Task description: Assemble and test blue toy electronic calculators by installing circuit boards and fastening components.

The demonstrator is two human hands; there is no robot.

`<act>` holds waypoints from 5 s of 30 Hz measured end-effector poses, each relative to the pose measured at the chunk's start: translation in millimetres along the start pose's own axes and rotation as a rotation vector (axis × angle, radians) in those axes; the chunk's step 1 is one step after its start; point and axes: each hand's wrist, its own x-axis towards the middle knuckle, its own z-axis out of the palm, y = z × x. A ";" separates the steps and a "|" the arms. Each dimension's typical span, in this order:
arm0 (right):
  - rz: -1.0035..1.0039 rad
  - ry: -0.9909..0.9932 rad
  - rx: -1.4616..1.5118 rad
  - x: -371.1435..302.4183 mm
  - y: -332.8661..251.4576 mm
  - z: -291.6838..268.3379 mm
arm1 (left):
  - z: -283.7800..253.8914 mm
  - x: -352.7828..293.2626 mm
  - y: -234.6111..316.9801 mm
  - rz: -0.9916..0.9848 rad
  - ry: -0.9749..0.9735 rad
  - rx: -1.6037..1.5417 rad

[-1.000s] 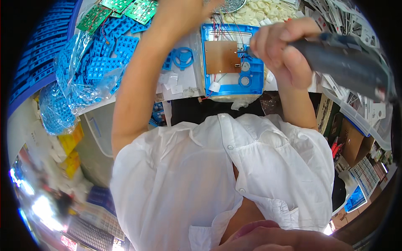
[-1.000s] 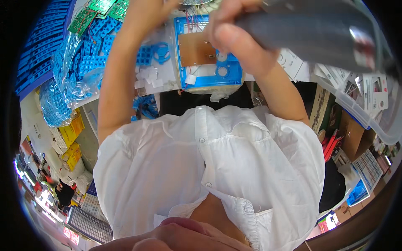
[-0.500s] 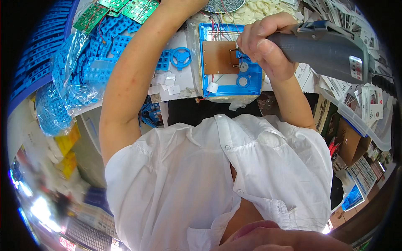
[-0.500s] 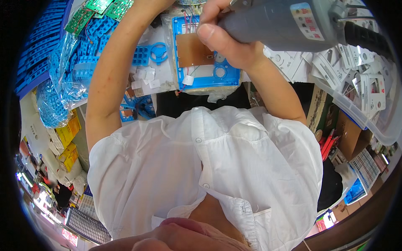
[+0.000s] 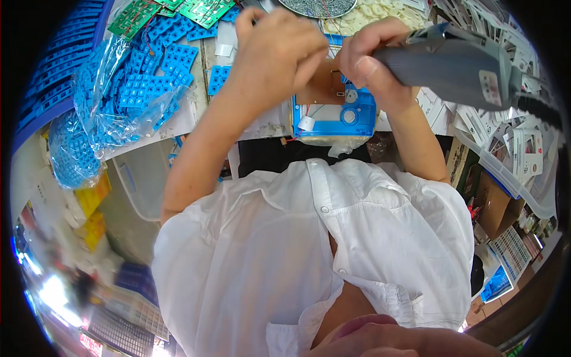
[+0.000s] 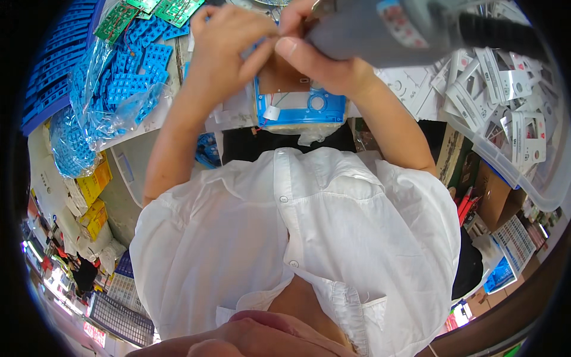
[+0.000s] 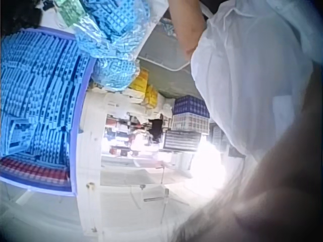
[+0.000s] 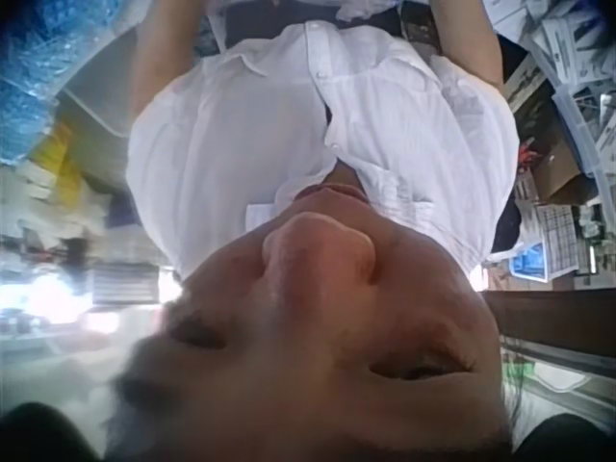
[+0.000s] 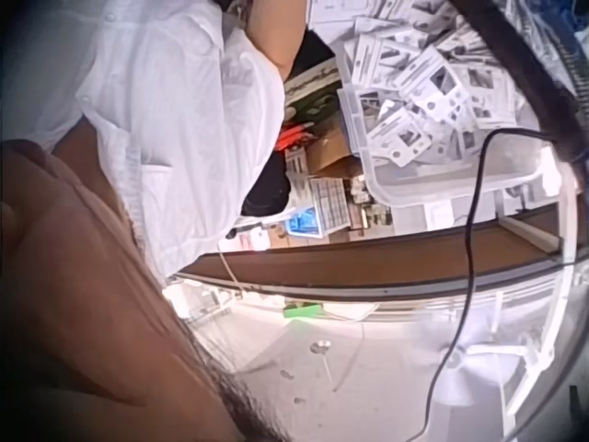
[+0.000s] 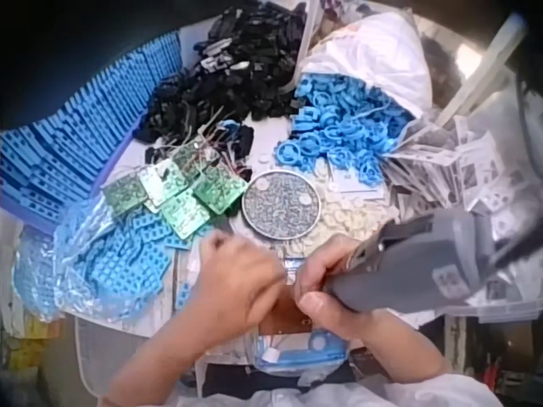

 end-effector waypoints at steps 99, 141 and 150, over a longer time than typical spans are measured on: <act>-0.187 -0.273 -1.156 -40.5 14.0 25.3 | -1.2 -88.4 91.9 -0.336 -0.107 -0.003; -0.076 -0.108 -0.823 -70.3 3.7 11.3 | 6.1 -67.0 62.6 -0.787 -0.181 -0.787; -0.001 -0.137 -0.731 -73.2 -1.7 12.1 | 8.1 -70.9 65.7 -0.757 -0.136 -0.816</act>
